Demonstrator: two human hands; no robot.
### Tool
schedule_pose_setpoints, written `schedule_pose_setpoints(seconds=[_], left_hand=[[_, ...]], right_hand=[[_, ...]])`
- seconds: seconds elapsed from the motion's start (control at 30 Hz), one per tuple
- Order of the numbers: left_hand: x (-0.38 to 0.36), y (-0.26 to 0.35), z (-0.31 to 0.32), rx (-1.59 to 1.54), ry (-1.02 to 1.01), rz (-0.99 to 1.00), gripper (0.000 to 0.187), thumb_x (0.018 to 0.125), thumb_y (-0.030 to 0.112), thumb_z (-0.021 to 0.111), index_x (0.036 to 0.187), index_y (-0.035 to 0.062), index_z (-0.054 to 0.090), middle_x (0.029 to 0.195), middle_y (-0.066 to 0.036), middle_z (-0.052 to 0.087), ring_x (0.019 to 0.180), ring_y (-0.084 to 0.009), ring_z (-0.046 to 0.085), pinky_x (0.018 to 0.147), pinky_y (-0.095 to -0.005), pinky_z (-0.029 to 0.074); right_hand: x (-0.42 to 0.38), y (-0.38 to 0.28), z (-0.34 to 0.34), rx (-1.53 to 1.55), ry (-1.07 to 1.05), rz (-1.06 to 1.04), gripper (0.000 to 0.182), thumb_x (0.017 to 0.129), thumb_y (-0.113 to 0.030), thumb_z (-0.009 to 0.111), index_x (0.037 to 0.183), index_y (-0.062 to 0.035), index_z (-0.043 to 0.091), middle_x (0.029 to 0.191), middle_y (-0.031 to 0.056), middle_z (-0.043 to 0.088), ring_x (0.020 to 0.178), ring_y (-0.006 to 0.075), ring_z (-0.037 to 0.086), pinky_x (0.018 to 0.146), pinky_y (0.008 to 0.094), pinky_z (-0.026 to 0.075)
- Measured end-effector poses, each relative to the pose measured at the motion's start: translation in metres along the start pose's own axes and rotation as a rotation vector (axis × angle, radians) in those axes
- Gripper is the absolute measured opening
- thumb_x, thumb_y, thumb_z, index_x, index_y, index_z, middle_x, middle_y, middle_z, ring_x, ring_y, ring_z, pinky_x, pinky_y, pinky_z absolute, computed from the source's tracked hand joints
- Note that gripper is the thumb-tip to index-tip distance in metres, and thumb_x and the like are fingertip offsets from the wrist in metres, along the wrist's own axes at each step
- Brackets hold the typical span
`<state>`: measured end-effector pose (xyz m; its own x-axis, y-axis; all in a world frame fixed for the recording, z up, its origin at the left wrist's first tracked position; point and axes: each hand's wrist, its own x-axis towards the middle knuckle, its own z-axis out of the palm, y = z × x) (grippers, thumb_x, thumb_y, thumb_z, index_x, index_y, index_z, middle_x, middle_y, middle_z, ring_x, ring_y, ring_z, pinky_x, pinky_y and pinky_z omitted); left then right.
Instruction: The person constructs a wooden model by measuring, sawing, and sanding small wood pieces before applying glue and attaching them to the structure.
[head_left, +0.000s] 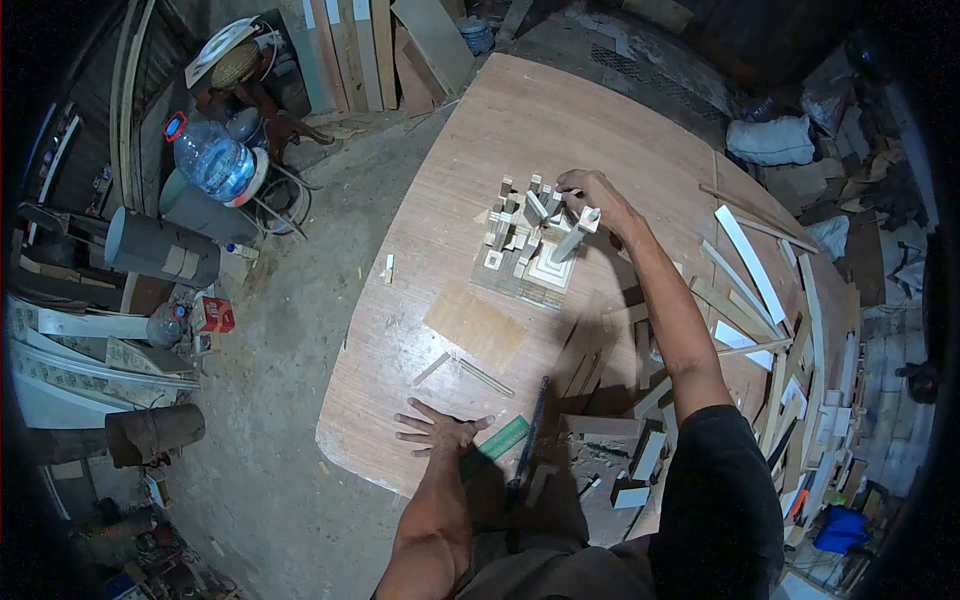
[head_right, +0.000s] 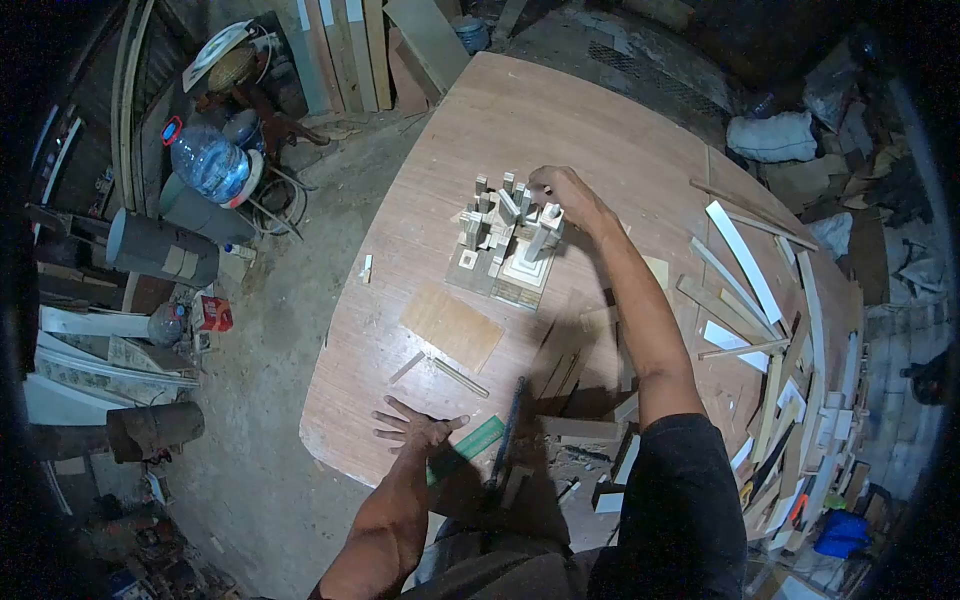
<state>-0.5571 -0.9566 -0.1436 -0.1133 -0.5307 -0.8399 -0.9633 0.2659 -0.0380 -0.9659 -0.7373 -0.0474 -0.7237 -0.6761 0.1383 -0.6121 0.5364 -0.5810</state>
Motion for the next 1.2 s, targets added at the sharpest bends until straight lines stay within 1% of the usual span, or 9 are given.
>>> schedule_pose_setpoints(seconds=[0.07,0.23,0.43,0.57,0.7,0.77,0.9,0.97,1.2], left_hand=[[0.001,0.001,0.001,0.005,0.0,-0.009,0.174,0.044,0.062,0.095,0.147,0.0186,-0.038,0.151,-0.026,-0.042,0.141,-0.0506,-0.033,0.114,-0.0732,0.001],[-0.004,0.004,-0.002,0.011,0.009,-0.021,0.174,0.044,0.061,0.095,0.148,0.0169,-0.037,0.152,-0.027,-0.04,0.142,-0.0514,-0.031,0.113,-0.0741,0.001],[0.01,-0.005,0.007,0.096,0.034,0.085,0.173,0.045,0.062,0.095,0.148,0.0163,-0.037,0.152,-0.027,-0.041,0.142,-0.0515,-0.031,0.113,-0.0742,0.001],[-0.004,0.002,0.002,0.022,0.02,0.001,0.172,0.046,0.063,0.094,0.148,0.0169,-0.038,0.151,-0.027,-0.041,0.142,-0.0513,-0.031,0.113,-0.074,0.001],[-0.004,0.002,0.005,0.013,0.033,-0.015,0.172,0.046,0.064,0.093,0.147,0.0171,-0.038,0.151,-0.027,-0.042,0.142,-0.0512,-0.032,0.113,-0.0736,0.002],[-0.004,0.003,0.003,0.027,0.027,-0.013,0.172,0.047,0.063,0.094,0.147,0.0172,-0.038,0.151,-0.027,-0.042,0.142,-0.0513,-0.031,0.114,-0.0735,0.002],[-0.007,0.004,-0.001,0.063,0.021,-0.007,0.172,0.047,0.062,0.094,0.148,0.0175,-0.037,0.151,-0.027,-0.042,0.142,-0.0513,-0.031,0.114,-0.073,0.003],[-0.008,0.005,-0.002,0.049,0.017,-0.014,0.171,0.047,0.062,0.094,0.148,0.0175,-0.037,0.151,-0.026,-0.041,0.142,-0.0513,-0.03,0.114,-0.0729,0.003],[-0.001,0.003,0.003,0.066,0.019,-0.03,0.172,0.045,0.063,0.094,0.149,0.0177,-0.036,0.152,-0.027,-0.04,0.142,-0.0519,-0.03,0.114,-0.0735,0.004]], right_hand=[[0.001,-0.001,-0.002,0.01,0.0,-0.072,0.026,0.079,0.002,0.064,0.104,0.0094,0.068,0.104,0.0246,0.069,0.094,0.0357,0.068,0.083,0.0423,0.054],[-0.005,0.001,-0.003,0.062,0.021,-0.053,0.023,0.083,-0.001,0.066,0.103,0.0086,0.069,0.103,0.0238,0.069,0.095,0.0367,0.068,0.084,0.042,0.054],[-0.007,-0.008,-0.006,0.025,0.015,-0.01,0.022,0.085,-0.004,0.069,0.104,0.007,0.069,0.103,0.0232,0.069,0.097,0.0379,0.067,0.085,0.0416,0.054],[-0.006,-0.008,-0.005,0.017,0.01,-0.007,0.023,0.085,-0.007,0.07,0.104,0.0062,0.07,0.104,0.0233,0.069,0.099,0.0387,0.066,0.085,0.042,0.053],[-0.007,-0.012,-0.008,0.03,0.007,-0.018,0.022,0.086,-0.007,0.069,0.104,0.0058,0.07,0.105,0.0234,0.069,0.1,0.0396,0.066,0.085,0.0428,0.053],[-0.004,-0.011,-0.008,-0.01,-0.045,0.021,0.03,0.083,-0.004,0.063,0.11,0.01,0.068,0.114,0.0244,0.068,0.104,0.0372,0.067,0.091,0.0399,0.054],[-0.002,-0.008,-0.002,-0.027,-0.021,-0.009,0.027,0.085,-0.005,0.064,0.107,0.0099,0.068,0.111,0.0244,0.069,0.102,0.0366,0.067,0.089,0.04,0.054],[-0.001,-0.007,0.001,0.026,-0.012,0.031,0.023,0.085,-0.004,0.066,0.106,0.006,0.07,0.108,0.0237,0.069,0.104,0.0386,0.065,0.09,0.0434,0.052],[0.001,0.0,0.005,0.058,-0.028,0.041,0.024,0.084,-0.003,0.065,0.106,0.0063,0.07,0.107,0.0239,0.069,0.102,0.0393,0.066,0.089,0.0434,0.052]])
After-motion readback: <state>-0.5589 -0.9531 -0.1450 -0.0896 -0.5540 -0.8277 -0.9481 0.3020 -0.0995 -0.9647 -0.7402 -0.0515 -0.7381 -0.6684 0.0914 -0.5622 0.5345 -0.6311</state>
